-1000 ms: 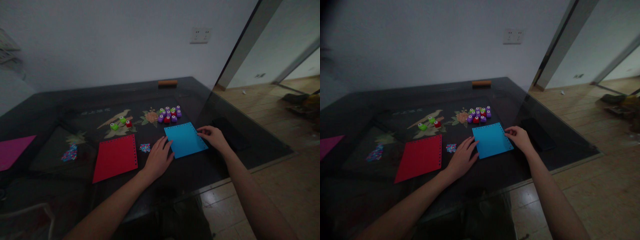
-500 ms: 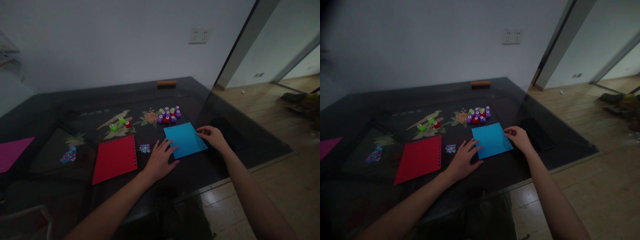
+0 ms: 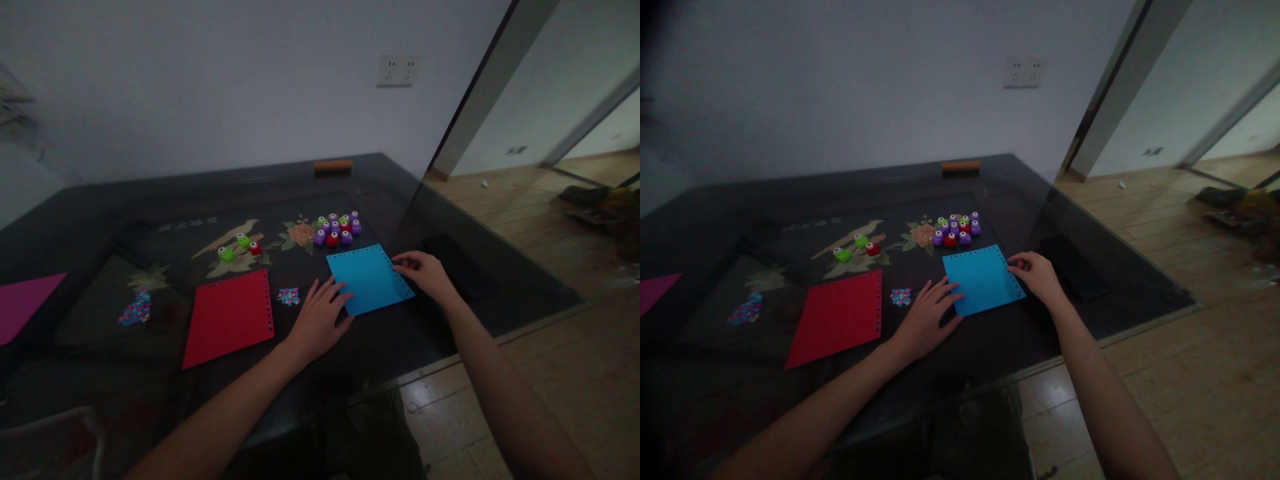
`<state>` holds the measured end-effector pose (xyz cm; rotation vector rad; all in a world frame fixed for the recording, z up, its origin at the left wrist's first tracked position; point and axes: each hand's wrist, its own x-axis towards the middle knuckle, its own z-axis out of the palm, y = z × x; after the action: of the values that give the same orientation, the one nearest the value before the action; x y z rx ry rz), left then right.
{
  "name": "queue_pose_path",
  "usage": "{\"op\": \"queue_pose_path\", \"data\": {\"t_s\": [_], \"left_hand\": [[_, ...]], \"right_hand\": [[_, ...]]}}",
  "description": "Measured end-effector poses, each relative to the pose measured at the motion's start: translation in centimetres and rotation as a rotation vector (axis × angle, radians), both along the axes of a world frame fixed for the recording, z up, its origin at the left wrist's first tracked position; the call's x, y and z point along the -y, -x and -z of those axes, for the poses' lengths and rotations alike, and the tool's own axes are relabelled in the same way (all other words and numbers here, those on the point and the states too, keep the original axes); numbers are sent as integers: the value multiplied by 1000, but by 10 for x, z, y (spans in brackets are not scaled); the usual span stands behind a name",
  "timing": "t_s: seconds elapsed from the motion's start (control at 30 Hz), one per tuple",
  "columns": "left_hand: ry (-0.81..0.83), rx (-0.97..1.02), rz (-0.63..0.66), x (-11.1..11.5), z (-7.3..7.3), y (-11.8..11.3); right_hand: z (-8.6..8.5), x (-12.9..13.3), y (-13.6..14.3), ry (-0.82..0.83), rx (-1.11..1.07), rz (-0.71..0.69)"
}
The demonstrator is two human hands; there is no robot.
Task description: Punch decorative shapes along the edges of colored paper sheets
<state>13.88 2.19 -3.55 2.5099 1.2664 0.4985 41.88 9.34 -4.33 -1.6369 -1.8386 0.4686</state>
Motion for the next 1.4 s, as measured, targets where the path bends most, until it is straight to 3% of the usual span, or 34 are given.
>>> {"op": "queue_pose_path", "data": {"t_s": [0.63, 0.73, 0.8, 0.93, 1.0, 1.13, 1.2, 1.3, 1.4], "left_hand": [[16, 33, -2, 0, 1, 1], [15, 71, -2, 1, -8, 3], [13, 112, 19, 2, -22, 10], [37, 204, 14, -1, -54, 53], [6, 191, -60, -6, -56, 91], [-147, 149, -318, -24, -29, 174], [-222, 170, -449, -33, -12, 203], [-262, 200, -500, -40, 1, 222], [-247, 200, -467, -39, -1, 221]], "right_hand": [[-2, 1, 2, 8, -7, 14], [-4, 1, 2, 4, -25, 15], [-5, 1, 3, 7, -33, 21], [-7, 1, 2, 28, -20, 23], [-6, 1, 1, 33, -20, 23], [-5, -1, -2, 31, -33, 78], [-5, -1, -3, 19, -53, 159], [-6, 0, -3, -12, -118, 278], [-9, 2, -4, -62, -161, 337]]}}
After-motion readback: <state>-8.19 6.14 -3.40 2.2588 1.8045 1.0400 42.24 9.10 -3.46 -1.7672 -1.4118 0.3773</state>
